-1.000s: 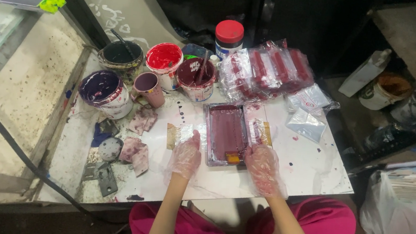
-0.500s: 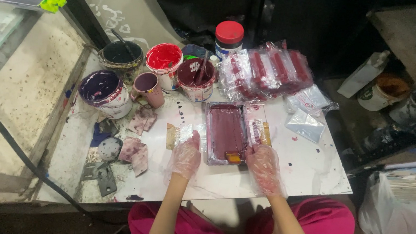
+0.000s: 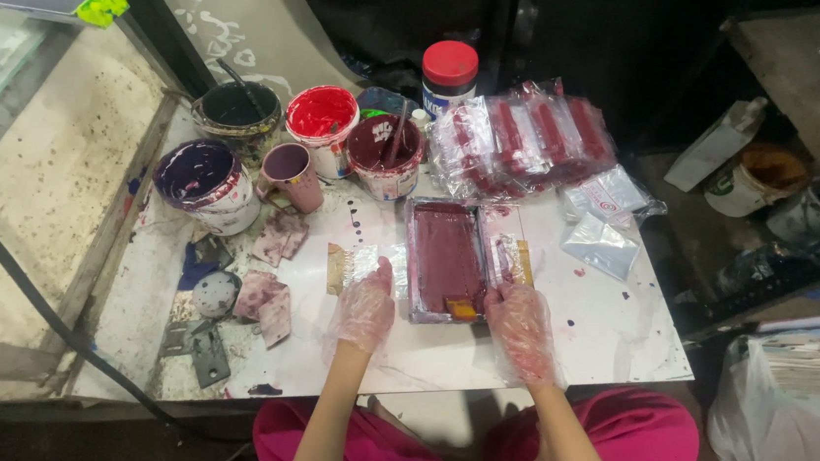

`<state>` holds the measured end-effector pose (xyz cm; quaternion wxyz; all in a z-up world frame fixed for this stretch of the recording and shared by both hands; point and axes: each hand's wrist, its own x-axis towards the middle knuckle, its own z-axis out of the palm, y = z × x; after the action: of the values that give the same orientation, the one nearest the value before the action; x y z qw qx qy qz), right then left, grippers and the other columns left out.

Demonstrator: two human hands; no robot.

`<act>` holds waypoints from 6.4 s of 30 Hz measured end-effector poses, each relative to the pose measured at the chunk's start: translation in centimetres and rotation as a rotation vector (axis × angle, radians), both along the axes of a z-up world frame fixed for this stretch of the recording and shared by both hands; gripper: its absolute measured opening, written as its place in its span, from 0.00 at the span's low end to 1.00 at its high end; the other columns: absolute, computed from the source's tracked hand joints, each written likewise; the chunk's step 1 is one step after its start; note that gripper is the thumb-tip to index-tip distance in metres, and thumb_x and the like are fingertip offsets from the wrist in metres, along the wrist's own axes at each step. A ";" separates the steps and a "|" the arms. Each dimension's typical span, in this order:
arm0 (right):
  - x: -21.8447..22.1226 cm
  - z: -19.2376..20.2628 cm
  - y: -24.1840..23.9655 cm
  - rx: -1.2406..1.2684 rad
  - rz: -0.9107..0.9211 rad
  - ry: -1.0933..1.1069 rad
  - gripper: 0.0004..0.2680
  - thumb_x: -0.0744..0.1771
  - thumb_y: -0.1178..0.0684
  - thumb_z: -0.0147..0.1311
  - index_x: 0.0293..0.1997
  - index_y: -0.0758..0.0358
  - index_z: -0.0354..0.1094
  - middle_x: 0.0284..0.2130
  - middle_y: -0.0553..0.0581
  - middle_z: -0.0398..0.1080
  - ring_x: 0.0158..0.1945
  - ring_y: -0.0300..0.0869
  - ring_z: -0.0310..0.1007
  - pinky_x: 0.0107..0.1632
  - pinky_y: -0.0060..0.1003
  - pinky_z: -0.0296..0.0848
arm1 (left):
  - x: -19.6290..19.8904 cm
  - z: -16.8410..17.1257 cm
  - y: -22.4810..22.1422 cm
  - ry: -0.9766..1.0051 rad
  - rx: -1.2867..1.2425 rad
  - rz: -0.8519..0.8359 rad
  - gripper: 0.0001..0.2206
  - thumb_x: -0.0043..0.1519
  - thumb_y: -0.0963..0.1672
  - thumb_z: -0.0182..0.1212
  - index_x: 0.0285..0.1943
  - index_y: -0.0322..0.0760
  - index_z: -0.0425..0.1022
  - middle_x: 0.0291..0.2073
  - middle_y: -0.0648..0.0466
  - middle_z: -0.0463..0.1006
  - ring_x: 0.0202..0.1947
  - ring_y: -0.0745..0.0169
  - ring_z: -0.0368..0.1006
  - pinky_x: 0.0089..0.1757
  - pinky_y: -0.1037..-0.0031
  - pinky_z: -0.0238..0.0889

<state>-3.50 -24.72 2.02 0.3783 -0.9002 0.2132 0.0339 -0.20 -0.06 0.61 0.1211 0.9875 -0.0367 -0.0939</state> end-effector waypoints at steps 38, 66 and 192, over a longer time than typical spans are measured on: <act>1.4 -3.9 7.5 -0.037 0.072 0.053 0.13 0.68 0.43 0.49 0.37 0.60 0.76 0.34 0.66 0.78 0.48 0.61 0.78 0.48 0.54 0.79 | -3.4 4.2 1.7 0.087 -0.527 0.649 0.21 0.65 0.55 0.49 0.47 0.39 0.80 0.45 0.39 0.83 0.57 0.35 0.74 0.58 0.50 0.66; -0.8 -3.7 6.5 -0.414 0.175 -0.336 0.11 0.69 0.44 0.50 0.30 0.56 0.70 0.20 0.57 0.72 0.32 0.52 0.79 0.36 0.47 0.79 | -3.2 5.5 1.6 -0.015 -0.329 0.452 0.14 0.69 0.46 0.45 0.48 0.34 0.76 0.38 0.38 0.83 0.48 0.33 0.79 0.52 0.49 0.72; 5.6 -1.4 7.7 -0.502 0.919 -0.330 0.10 0.67 0.50 0.45 0.31 0.46 0.77 0.28 0.50 0.78 0.39 0.45 0.80 0.39 0.43 0.79 | 1.9 5.1 -0.2 0.106 -0.062 0.198 0.15 0.65 0.40 0.48 0.49 0.26 0.81 0.43 0.39 0.83 0.51 0.37 0.79 0.50 0.53 0.74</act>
<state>2.05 -17.06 0.65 0.1265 -0.9566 -0.2625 0.0021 1.74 -0.25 5.76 0.1620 0.9757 0.0647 -0.1323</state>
